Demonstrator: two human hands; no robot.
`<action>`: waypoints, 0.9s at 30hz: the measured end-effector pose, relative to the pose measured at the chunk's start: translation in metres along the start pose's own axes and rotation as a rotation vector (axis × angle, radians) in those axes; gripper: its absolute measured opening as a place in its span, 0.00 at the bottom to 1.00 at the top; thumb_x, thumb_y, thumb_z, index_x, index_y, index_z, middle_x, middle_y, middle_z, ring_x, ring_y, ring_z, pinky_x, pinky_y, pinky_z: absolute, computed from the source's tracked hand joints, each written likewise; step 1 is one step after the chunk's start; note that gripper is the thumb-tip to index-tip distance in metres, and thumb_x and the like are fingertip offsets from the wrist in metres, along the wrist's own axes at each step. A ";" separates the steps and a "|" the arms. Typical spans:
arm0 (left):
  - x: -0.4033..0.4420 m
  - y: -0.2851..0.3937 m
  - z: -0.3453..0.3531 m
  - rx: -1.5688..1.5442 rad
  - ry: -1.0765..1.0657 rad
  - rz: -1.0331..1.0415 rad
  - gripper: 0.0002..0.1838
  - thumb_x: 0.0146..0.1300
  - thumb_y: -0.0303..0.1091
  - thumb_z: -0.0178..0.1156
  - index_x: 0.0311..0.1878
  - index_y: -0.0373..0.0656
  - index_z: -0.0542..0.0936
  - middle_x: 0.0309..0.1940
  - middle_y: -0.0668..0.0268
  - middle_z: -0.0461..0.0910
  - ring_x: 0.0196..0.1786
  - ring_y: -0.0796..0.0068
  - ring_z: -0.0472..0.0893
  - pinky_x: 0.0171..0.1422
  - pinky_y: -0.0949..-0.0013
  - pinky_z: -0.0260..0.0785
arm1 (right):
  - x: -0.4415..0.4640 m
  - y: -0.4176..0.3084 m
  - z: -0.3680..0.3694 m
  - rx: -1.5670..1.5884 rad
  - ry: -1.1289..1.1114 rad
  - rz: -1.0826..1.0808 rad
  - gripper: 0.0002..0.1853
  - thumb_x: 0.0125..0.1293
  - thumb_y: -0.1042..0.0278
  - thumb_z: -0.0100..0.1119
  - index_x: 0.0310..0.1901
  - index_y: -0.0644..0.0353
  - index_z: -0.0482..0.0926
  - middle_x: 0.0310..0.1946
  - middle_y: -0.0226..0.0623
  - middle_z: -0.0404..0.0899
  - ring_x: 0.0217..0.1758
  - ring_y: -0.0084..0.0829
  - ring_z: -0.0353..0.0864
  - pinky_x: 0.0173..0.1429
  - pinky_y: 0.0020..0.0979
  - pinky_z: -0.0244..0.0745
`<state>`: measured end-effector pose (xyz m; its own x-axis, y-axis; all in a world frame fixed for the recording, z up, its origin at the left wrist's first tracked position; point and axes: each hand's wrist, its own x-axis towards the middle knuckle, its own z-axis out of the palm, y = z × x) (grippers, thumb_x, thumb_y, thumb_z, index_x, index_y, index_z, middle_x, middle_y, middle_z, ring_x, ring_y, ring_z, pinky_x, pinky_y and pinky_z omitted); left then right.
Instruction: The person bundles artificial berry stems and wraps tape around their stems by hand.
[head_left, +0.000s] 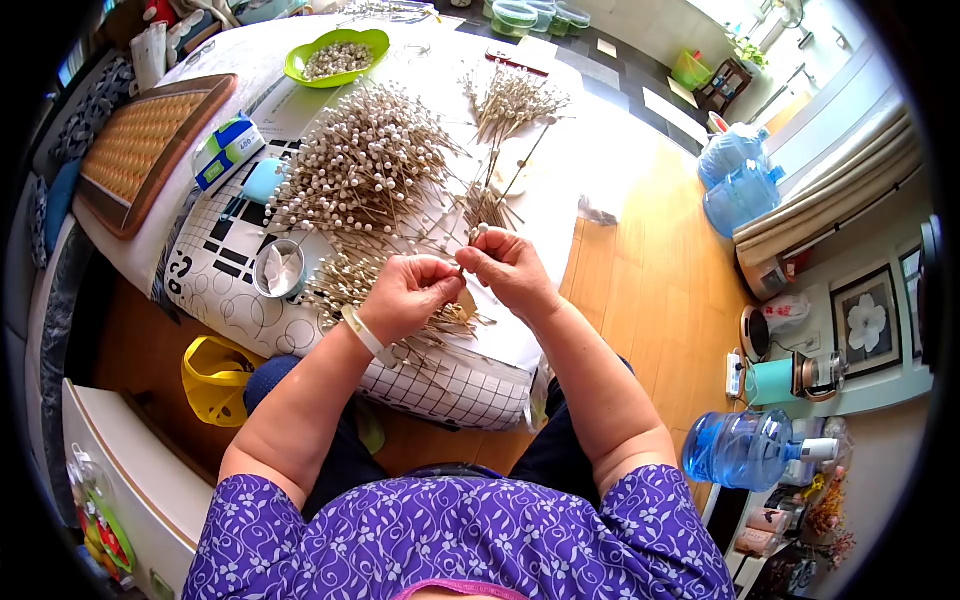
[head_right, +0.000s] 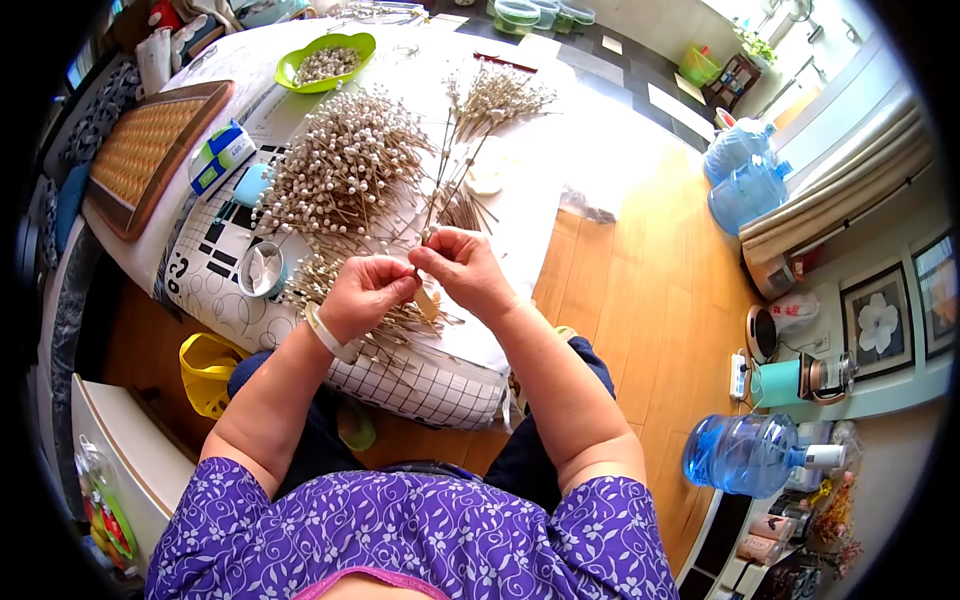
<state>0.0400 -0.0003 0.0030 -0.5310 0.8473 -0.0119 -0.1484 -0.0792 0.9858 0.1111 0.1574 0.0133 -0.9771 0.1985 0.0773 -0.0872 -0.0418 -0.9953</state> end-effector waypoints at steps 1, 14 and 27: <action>0.000 0.000 0.001 -0.001 0.000 0.003 0.05 0.59 0.25 0.55 0.36 0.33 0.77 0.29 0.69 0.78 0.32 0.85 0.74 0.39 0.81 0.69 | 0.001 0.001 -0.001 -0.002 -0.001 -0.001 0.09 0.57 0.70 0.59 0.24 0.63 0.74 0.19 0.22 0.71 0.24 0.12 0.64 0.27 0.17 0.60; -0.008 0.005 0.009 -0.064 0.010 -0.006 0.05 0.56 0.25 0.59 0.35 0.34 0.78 0.28 0.67 0.79 0.32 0.83 0.77 0.39 0.80 0.71 | 0.011 0.001 -0.044 0.021 0.149 0.130 0.17 0.63 0.56 0.52 0.45 0.61 0.76 0.27 0.30 0.79 0.24 0.14 0.71 0.28 0.16 0.67; -0.027 -0.001 0.034 -0.237 -0.276 -0.119 0.06 0.54 0.26 0.62 0.33 0.35 0.78 0.28 0.67 0.80 0.32 0.85 0.76 0.37 0.80 0.69 | 0.052 0.024 -0.018 -0.588 0.302 0.007 0.07 0.56 0.69 0.59 0.30 0.64 0.80 0.21 0.34 0.79 0.24 0.22 0.76 0.30 0.24 0.71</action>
<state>0.0826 -0.0057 0.0079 -0.2585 0.9649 -0.0465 -0.4011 -0.0635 0.9139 0.0614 0.1847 -0.0080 -0.8722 0.4697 0.1364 0.1229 0.4805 -0.8683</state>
